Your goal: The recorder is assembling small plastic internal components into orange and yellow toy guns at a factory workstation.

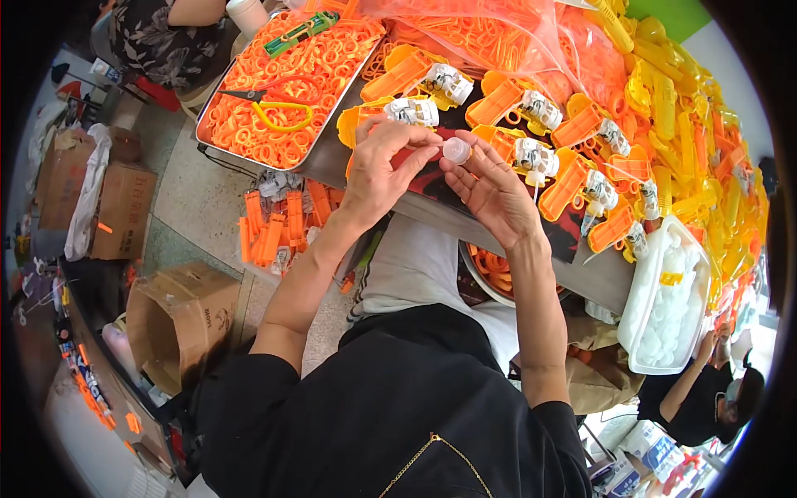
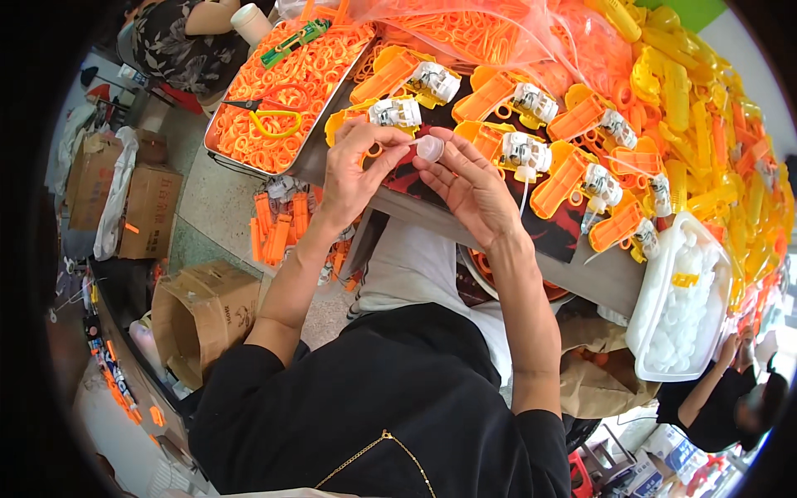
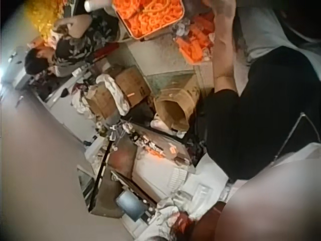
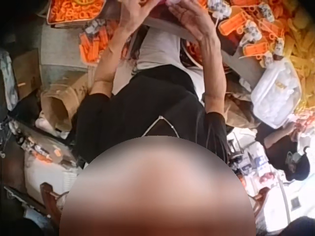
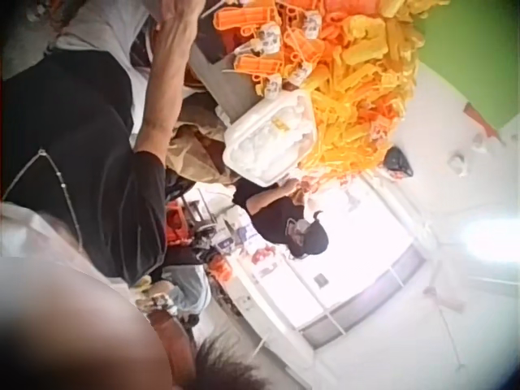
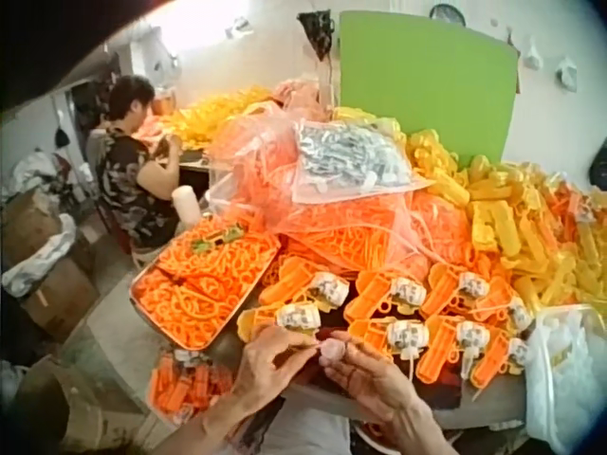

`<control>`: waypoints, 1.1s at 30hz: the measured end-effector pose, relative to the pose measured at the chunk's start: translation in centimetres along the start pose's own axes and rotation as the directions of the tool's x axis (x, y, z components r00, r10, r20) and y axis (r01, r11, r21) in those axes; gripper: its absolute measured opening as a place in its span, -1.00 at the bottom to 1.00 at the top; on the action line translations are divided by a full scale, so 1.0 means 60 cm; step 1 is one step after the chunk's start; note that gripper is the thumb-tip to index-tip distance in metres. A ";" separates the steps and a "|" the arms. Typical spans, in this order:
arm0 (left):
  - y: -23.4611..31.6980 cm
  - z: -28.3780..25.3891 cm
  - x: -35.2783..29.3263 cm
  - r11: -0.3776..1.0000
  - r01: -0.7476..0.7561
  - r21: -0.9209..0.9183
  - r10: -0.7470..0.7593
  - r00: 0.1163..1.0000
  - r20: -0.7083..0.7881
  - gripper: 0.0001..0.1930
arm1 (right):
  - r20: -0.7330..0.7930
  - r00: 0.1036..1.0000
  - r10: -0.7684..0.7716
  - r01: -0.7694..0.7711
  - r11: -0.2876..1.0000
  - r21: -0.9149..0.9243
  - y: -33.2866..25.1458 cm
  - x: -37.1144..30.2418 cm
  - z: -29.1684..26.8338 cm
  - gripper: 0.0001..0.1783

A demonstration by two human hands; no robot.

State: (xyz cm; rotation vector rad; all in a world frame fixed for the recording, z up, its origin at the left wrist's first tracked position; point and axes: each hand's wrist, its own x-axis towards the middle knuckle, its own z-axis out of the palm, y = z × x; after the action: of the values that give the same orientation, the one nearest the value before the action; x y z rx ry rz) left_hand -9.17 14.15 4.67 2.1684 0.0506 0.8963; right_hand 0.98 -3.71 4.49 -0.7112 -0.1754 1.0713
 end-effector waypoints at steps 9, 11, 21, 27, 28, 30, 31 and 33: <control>-0.005 0.009 0.011 1.000 -0.005 -0.011 0.005 1.000 -0.012 -0.90 | -0.134 0.961 -0.240 0.228 0.969 -0.099 0.013 0.011 0.008 -0.62; -0.004 0.011 0.012 0.999 -0.035 0.040 0.036 0.999 -0.018 -0.90 | -0.141 0.953 -0.267 0.249 0.959 -0.135 0.014 0.013 0.009 -0.60; -0.004 0.026 0.011 0.999 -0.011 0.031 0.011 1.000 -0.001 -0.90 | -0.088 0.925 -0.370 0.340 0.907 -0.249 0.032 0.018 -0.004 -0.57; 0.007 0.033 -0.006 0.990 0.109 -0.086 -0.107 0.994 0.029 -0.84 | 0.219 0.739 -0.637 0.522 0.337 -0.783 0.036 0.015 0.008 -0.59; 0.019 0.029 -0.011 0.992 0.112 -0.055 -0.109 0.993 0.048 -0.82 | 0.386 0.669 -0.635 0.476 -0.033 -0.879 0.035 0.012 0.013 -0.59; 0.017 0.024 -0.020 0.993 0.112 -0.022 -0.110 0.992 0.067 -0.80 | 0.512 0.629 -0.585 0.492 -0.209 -0.845 0.036 0.012 0.021 -0.57; 0.001 0.023 -0.025 0.997 0.078 -0.004 -0.078 0.994 0.079 -0.68 | 0.630 0.588 -0.507 0.503 -0.381 -0.776 0.035 0.012 0.024 -0.55; -0.005 0.022 -0.028 0.999 0.043 0.015 -0.044 0.995 0.093 -0.56 | 0.621 0.628 -0.468 0.506 -0.360 -0.784 0.043 0.006 0.016 -0.49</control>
State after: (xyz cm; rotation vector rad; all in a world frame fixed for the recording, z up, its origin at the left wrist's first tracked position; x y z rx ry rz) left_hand -9.56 12.97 2.88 2.2095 0.0572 0.7713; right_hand -1.18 -2.25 3.60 -1.7596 -1.3725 -0.2847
